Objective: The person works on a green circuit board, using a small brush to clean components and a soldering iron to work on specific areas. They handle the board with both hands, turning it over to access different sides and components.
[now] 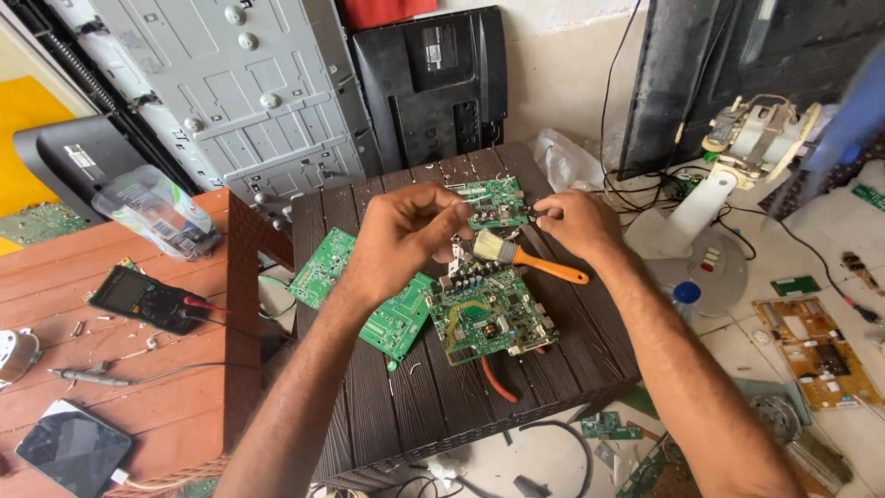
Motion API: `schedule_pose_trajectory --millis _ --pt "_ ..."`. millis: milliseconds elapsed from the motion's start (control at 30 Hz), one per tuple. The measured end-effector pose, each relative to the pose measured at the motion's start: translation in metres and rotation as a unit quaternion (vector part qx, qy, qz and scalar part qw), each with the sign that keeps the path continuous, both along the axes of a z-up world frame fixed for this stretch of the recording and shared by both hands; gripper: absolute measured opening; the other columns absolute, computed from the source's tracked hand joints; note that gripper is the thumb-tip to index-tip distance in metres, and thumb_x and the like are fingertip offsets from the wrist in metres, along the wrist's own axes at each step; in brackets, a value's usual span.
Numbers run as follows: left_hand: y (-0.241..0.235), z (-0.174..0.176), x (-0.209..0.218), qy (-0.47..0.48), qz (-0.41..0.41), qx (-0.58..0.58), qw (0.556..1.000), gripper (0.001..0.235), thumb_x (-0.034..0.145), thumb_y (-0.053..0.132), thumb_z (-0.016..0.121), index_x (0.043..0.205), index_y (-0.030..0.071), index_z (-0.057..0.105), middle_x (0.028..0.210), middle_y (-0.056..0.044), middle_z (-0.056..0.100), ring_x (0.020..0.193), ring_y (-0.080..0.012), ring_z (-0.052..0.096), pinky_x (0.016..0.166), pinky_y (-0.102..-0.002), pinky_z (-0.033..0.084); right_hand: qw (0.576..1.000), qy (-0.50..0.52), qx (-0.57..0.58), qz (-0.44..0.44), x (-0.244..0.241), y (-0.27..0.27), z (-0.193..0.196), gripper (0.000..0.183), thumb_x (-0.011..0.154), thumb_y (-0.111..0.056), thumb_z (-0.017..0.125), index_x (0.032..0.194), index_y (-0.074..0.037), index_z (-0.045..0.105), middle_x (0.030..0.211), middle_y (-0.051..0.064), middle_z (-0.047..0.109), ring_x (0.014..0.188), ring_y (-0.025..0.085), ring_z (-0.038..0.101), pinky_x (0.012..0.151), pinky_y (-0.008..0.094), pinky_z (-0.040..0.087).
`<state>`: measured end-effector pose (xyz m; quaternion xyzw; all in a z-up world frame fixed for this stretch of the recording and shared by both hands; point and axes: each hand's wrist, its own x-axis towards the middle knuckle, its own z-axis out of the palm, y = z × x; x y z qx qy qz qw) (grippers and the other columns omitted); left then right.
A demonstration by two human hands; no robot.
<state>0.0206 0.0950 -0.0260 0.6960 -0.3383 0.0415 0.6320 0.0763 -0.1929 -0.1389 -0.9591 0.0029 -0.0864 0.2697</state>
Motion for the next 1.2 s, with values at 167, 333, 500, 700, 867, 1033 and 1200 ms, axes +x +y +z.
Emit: schedule_pose_trajectory --millis 167,333,500,700,867,1033,1200 --pt "0.001 -0.001 0.008 0.015 -0.018 -0.018 1.000 0.011 0.095 0.005 0.069 0.094 -0.004 0.074 0.066 -0.015 0.069 0.057 -0.0162 0.068 0.056 -0.029 0.059 0.997 0.012 -0.066 -0.039 0.029 -0.001 -0.026 0.025 0.086 -0.035 0.068 0.108 -0.034 0.081 0.102 0.003 0.073 0.106 0.032 0.070 0.090 0.044 0.057" --pt "-0.018 0.005 0.005 0.060 -0.001 -0.009 0.998 0.008 0.091 0.000 0.073 0.094 -0.007 0.075 0.072 -0.019 0.072 0.057 -0.0212 0.071 0.058 -0.033 0.063 0.996 -0.015 -0.071 -0.051 0.022 -0.008 -0.027 0.016 0.085 -0.038 0.069 0.097 -0.036 0.080 0.096 0.000 0.069 0.103 0.027 0.070 0.091 0.042 0.058" --pt "-0.014 -0.011 0.021 0.075 0.015 -0.032 0.997 0.010 0.091 -0.002 0.075 0.099 -0.006 0.073 0.076 -0.016 0.070 0.057 -0.0200 0.071 0.057 -0.032 0.063 0.997 -0.054 0.064 0.004 0.026 -0.008 -0.025 0.023 0.090 -0.035 0.062 0.101 -0.023 0.079 0.100 0.006 0.077 0.107 0.033 0.070 0.093 0.048 0.056" --pt "-0.019 -0.017 0.021 0.129 -0.035 -0.144 0.980 0.012 0.092 0.004 0.073 0.097 -0.006 0.069 0.075 -0.018 0.071 0.053 -0.0204 0.071 0.051 -0.032 0.064 0.890 -0.023 0.450 0.074 0.004 -0.017 -0.001 0.018 0.091 -0.016 0.072 0.105 -0.005 0.073 0.083 0.010 0.075 0.052 0.010 0.062 0.045 0.018 0.045" --pt "-0.033 -0.023 0.022 0.133 -0.034 -0.205 0.969 0.019 0.090 0.010 0.078 0.097 -0.006 0.070 0.076 -0.018 0.072 0.053 -0.0183 0.070 0.048 -0.030 0.064 0.882 -0.064 0.455 0.106 -0.028 0.004 0.060 0.015 0.094 -0.014 0.072 0.104 -0.003 0.072 0.084 0.012 0.074 0.054 0.011 0.063 0.047 0.020 0.048" --pt "-0.052 -0.015 0.006 0.098 -0.033 -0.238 0.966 0.022 0.087 0.011 0.083 0.098 -0.005 0.075 0.076 -0.019 0.072 0.057 -0.0190 0.070 0.048 -0.031 0.064 0.872 -0.145 0.448 0.134 -0.067 0.031 0.109 0.015 0.093 -0.011 0.072 0.102 0.001 0.073 0.080 0.014 0.072 0.051 0.013 0.063 0.048 0.022 0.050" --pt "-0.065 0.004 -0.024 0.031 -0.044 -0.239 0.969 0.017 0.087 0.009 0.083 0.100 -0.001 0.078 0.100 -0.016 0.076 0.062 -0.0119 0.069 0.049 -0.022 0.062 0.861 -0.199 0.441 0.155 -0.094 0.041 0.131 0.016 0.091 -0.004 0.074 0.101 0.008 0.073 0.070 0.019 0.069 0.049 0.019 0.065 0.050 0.028 0.056"
